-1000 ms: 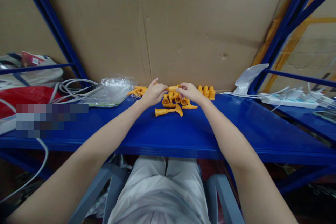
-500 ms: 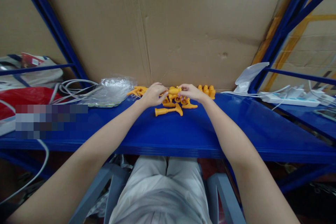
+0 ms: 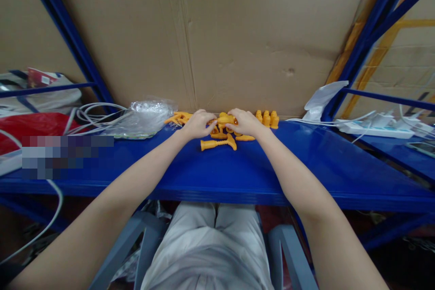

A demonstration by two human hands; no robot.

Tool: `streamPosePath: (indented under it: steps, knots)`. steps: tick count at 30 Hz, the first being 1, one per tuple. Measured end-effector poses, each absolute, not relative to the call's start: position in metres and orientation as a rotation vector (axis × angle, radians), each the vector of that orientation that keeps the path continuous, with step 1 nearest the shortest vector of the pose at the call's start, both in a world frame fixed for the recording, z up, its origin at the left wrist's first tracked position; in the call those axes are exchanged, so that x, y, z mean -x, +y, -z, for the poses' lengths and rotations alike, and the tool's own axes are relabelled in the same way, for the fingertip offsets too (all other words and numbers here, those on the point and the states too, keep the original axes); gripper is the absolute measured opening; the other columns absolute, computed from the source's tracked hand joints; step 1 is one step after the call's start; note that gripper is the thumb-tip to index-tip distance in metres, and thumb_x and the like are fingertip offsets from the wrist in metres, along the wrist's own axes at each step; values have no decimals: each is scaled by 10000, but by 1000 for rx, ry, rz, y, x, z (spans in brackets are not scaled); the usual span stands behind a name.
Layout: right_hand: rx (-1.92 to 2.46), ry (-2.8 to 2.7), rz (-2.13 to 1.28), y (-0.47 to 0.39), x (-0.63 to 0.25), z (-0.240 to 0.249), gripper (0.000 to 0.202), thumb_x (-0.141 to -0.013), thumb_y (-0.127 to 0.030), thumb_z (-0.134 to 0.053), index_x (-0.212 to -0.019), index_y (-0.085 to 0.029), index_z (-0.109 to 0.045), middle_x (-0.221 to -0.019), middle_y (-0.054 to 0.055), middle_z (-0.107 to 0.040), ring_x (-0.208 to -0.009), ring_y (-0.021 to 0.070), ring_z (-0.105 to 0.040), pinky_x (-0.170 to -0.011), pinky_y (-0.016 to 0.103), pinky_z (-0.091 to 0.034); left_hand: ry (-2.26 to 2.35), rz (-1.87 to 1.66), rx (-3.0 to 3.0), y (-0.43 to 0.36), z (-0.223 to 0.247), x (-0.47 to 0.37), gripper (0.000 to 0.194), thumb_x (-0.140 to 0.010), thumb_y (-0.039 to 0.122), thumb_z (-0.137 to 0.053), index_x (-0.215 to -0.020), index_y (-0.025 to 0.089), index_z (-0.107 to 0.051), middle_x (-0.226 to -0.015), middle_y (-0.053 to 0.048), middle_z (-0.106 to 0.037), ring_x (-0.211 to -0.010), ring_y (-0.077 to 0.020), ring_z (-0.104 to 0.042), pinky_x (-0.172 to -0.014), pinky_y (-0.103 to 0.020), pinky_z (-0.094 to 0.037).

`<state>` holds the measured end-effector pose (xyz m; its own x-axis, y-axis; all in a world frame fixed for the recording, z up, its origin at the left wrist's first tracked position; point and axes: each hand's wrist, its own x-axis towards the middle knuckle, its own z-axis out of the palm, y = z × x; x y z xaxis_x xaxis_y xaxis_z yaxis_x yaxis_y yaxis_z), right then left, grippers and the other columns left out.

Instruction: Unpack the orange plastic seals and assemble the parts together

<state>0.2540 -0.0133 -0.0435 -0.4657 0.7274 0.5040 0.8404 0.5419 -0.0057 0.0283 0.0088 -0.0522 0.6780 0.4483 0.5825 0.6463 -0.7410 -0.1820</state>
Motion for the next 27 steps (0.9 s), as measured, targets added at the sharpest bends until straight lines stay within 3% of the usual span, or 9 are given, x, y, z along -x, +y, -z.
streamPosePath:
  steps: [10, 14, 21, 27]
  knots:
    - [1259, -2500, 413, -21, -236, 46, 367, -1010, -332, -490, -1314, -183, -633, -1278, 168, -704, -1213, 319, -619, -996, 458, -430, -860, 660, 2551, 8, 55, -31, 259, -903, 238, -433, -809, 172, -665, -815, -106, -740, -802, -234, -684, -855, -397, -470]
    - [1331, -2500, 394, -22, -233, 45, 345, -1013, -266, -461, -1289, -160, -639, -1290, 184, -699, -1224, 326, -616, -994, 458, -418, -855, 652, 2550, 7, 56, -33, 272, -917, 250, -422, -826, 170, -665, -829, -110, -743, -809, -237, -684, -864, -402, -465]
    - [1343, -2528, 396, -25, -228, 43, 261, -993, -227, -463, -1118, -131, -671, -1101, 175, -737, -1101, 299, -654, -928, 389, -423, -852, 631, 2548, 6, 56, -35, 263, -909, 233, -429, -801, 170, -661, -809, -106, -743, -780, -227, -681, -855, -396, -456]
    - [1290, -2488, 461, -21, -229, 47, 220, -950, -222, -512, -1130, -158, -621, -1122, 164, -710, -1105, 302, -631, -924, 382, -401, -846, 675, 2520, 6, 55, -35, 268, -912, 235, -432, -787, 180, -663, -739, -83, -726, -724, -211, -674, -811, -375, -464]
